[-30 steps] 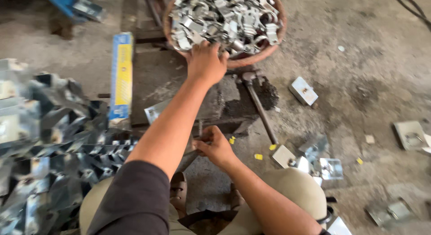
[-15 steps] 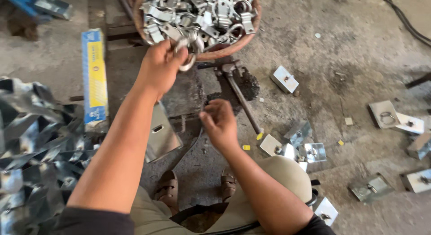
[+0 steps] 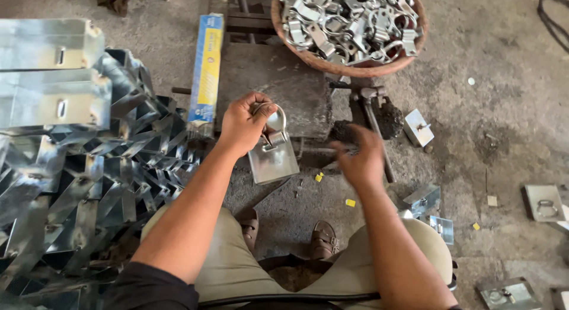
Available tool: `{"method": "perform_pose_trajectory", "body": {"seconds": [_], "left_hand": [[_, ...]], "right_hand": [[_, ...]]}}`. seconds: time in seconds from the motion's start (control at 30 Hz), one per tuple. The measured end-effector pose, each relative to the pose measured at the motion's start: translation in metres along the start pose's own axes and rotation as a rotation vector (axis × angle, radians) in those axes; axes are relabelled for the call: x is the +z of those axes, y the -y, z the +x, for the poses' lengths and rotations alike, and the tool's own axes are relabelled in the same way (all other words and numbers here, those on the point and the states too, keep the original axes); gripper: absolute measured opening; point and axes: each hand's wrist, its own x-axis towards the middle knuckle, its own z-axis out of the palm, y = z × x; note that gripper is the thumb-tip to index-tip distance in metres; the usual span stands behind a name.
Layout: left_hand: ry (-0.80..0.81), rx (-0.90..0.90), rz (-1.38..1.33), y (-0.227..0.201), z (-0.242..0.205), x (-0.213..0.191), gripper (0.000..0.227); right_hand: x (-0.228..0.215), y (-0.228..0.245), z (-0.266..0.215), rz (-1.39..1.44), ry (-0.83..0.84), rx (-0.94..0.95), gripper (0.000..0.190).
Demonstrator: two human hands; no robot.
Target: The person sits on the floor and repeatedly welds small metal rings onto rectangular metal plates using a handheld welding torch. They pick up plates from a stack, attach a ring, weld it in place, and then set the finished piece aside.
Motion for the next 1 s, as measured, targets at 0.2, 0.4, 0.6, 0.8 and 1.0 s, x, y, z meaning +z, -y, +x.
{"method": "perform_pose_trajectory", "body": {"seconds": [0.2, 0.4, 0.6, 0.8, 1.0], "left_hand": [[-0.021, 0.308, 0.417, 0.027, 0.021, -0.009, 0.023], [0.008, 0.183, 0.427, 0.028, 0.023, -0.006, 0.021], [0.066, 0.417, 0.312, 0.029, 0.019, -0.018, 0.013], [0.023, 0.299, 0.373, 0.033, 0.024, -0.021, 0.015], [0.008, 0.425, 0.39, 0.033, 0.026, -0.016, 0.018]], "right_hand": [[0.008, -0.094, 0.003, -0.151, -0.056, 0.303, 0.077], [0.003, -0.092, -0.001, -0.109, -0.001, 0.388, 0.045], [-0.055, -0.004, -0.01, 0.171, 0.184, 0.686, 0.031], [-0.126, 0.081, -0.022, 0.416, -0.115, 0.002, 0.022], [-0.11, 0.083, -0.042, 0.673, -0.5, -0.406, 0.029]]}}
